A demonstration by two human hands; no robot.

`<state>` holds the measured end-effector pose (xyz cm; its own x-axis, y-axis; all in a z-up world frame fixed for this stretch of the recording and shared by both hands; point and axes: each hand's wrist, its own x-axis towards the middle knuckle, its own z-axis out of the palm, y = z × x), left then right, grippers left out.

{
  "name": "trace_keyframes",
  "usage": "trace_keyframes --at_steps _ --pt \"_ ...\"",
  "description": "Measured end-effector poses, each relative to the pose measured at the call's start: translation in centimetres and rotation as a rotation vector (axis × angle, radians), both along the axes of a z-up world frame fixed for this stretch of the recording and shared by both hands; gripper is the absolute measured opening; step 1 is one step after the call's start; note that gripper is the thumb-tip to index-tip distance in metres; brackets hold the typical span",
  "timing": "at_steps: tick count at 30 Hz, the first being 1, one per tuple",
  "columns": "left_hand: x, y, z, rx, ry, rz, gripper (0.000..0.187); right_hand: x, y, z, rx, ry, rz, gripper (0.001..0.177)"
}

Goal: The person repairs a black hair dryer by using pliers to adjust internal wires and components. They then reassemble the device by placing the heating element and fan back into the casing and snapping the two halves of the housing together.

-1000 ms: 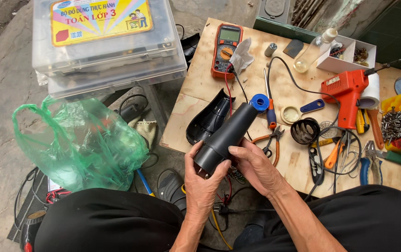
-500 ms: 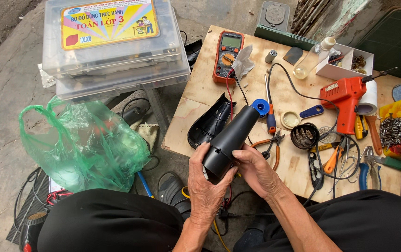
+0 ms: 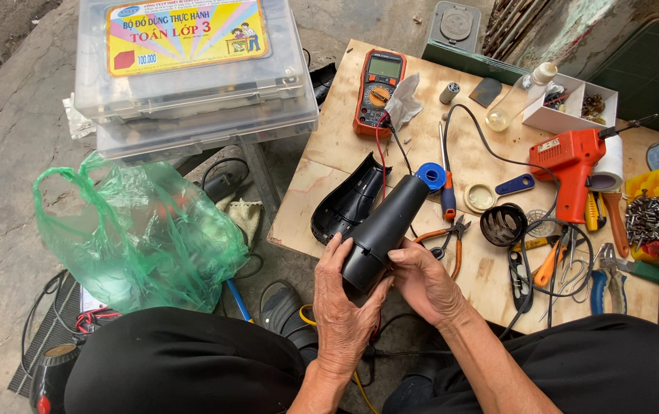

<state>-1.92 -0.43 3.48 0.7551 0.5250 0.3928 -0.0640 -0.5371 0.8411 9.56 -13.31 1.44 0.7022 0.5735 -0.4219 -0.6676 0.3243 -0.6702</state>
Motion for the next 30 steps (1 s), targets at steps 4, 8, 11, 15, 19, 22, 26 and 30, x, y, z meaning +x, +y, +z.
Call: trace_keyframes --at_steps 4,8,11,15,19,22,26,30 --pt "0.2 0.1 0.3 0.016 -0.005 0.016 0.082 0.0 0.3 1.0 -0.089 0.020 -0.008 0.050" --pt "0.3 0.0 0.4 -0.085 0.089 0.031 0.097 0.0 0.4 1.7 -0.099 -0.007 -0.004 0.054" --pt "0.1 -0.1 0.5 -0.141 0.079 -0.003 0.107 0.4 0.2 1.2 -0.072 0.053 -0.037 0.049" --pt "-0.2 -0.5 0.6 -0.204 0.018 -0.059 0.117 0.8 -1.2 -1.6 -0.072 0.184 -0.192 0.020" --pt "-0.3 -0.8 1.0 -0.308 -0.057 -0.125 0.114 0.5 -1.3 -0.4 0.014 0.153 -0.145 0.034" --pt "-0.2 -0.9 1.5 -0.284 -0.124 -0.150 0.112 0.5 -1.5 -0.7 0.054 0.169 -0.208 0.030" --pt "-0.3 -1.2 1.7 -0.324 -0.156 -0.173 0.109 0.5 -1.6 -0.9 0.097 0.170 -0.254 0.029" --pt "-0.1 -1.3 1.2 -0.371 -0.198 -0.204 0.108 0.5 -1.4 -0.4 0.060 0.182 -0.249 0.035"
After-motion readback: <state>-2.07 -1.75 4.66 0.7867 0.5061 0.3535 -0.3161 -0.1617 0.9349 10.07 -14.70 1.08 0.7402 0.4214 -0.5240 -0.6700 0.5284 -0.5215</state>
